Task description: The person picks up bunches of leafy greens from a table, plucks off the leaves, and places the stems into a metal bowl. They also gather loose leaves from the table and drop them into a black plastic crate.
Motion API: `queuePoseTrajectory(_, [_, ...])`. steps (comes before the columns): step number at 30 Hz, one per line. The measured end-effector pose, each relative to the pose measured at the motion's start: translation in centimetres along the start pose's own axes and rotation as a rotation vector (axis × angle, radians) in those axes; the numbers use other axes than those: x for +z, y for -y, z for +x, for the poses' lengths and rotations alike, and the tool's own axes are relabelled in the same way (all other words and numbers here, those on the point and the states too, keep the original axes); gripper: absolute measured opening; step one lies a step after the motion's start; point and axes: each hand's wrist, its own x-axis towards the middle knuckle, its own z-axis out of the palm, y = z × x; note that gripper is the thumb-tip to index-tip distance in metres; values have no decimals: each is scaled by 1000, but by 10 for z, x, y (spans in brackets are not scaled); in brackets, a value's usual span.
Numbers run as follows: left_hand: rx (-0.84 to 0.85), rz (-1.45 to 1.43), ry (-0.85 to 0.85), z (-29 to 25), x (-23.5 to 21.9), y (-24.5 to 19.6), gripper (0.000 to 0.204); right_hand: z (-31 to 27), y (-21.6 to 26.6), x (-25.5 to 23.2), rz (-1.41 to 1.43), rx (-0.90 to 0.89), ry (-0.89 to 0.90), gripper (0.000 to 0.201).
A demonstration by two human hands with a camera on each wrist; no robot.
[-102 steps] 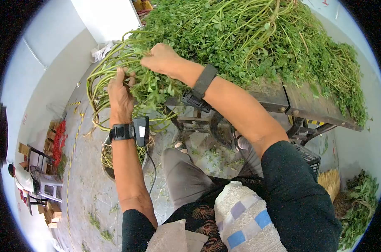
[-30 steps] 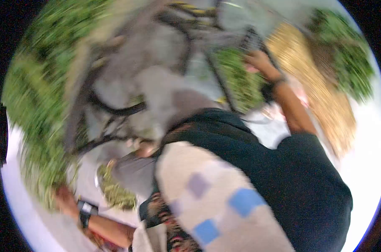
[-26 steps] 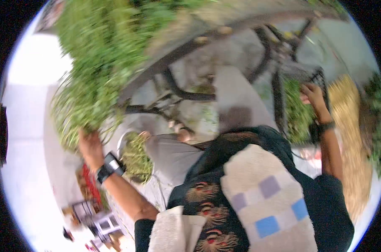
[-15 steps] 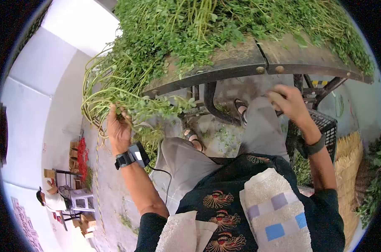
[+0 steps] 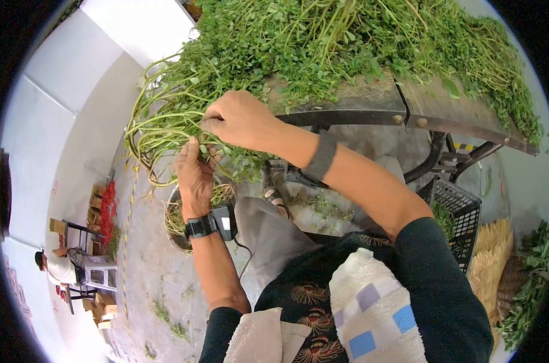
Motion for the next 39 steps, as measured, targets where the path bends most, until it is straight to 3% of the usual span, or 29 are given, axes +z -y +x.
queuePoseTrajectory(4, [3, 38, 44, -2, -1, -3, 20, 26, -6, 25, -114, 93, 64, 27])
queuePoseTrajectory(6, [10, 23, 56, -4, 2, -5, 19, 32, -5, 29, -273, 248, 289, 28])
queuePoseTrajectory(7, [5, 17, 54, -3, -1, -3, 19, 33, -16, 34, -277, 251, 294, 28])
queuePoseTrajectory(9, [-20, 74, 97, 1, -7, -2, 19, 36, -26, 39, -25, 113, 273, 29])
queuePoseTrajectory(10, [-19, 71, 95, 3, -8, -3, 19, 36, -28, 38, -26, 111, 277, 29])
queuePoseTrajectory(13, [-83, 85, 12, 7, -1, -13, 23, 33, -23, 26, 357, 415, 305, 28])
queuePoseTrajectory(14, [-96, 84, 12, 10, 3, -17, 23, 33, -21, 24, 358, 427, 306, 28])
queuePoseTrajectory(18, [-132, 60, 47, 25, 12, -19, 22, 35, -22, 20, 256, 329, 404, 27])
queuePoseTrajectory(20, [-89, 46, -9, 29, 13, -14, 22, 35, -24, 23, -36, 125, 291, 26])
queuePoseTrajectory(22, [-71, 16, 10, 29, 15, -10, 21, 33, -21, 25, 22, 191, 193, 26])
queuePoseTrajectory(24, [-48, -61, -44, 28, 22, -9, 20, 26, -17, 24, 527, 574, 87, 25])
queuePoseTrajectory(26, [-53, -78, -46, 24, 30, -12, 19, 20, -13, 23, 697, 582, 25, 24])
queuePoseTrajectory(28, [-57, -94, -52, 22, 32, -16, 18, 16, -14, 26, 966, 703, -12, 25])
queuePoseTrajectory(29, [-42, -79, -28, 22, 33, -16, 18, 13, -16, 26, 967, 704, -12, 25])
queuePoseTrajectory(31, [-31, -67, -6, 24, 35, -13, 17, 8, -19, 24, 598, 389, 5, 27])
queuePoseTrajectory(32, [21, -27, -43, 24, 37, -9, 18, 10, -20, 27, 598, 394, 8, 27])
queuePoseTrajectory(34, [68, 18, -70, 23, 36, -2, 18, 18, -28, 30, -208, 58, -223, 28])
queuePoseTrajectory(36, [103, -101, -81, 26, 31, 2, 19, 25, -41, 13, -279, 122, -216, 25])
queuePoseTrajectory(38, [63, -92, -81, 24, 24, -3, 22, 26, -50, -11, 488, 516, -190, 23])
queuePoseTrajectory(39, [18, -115, -80, 23, 20, -3, 24, 26, -48, -13, 752, 444, -205, 23])
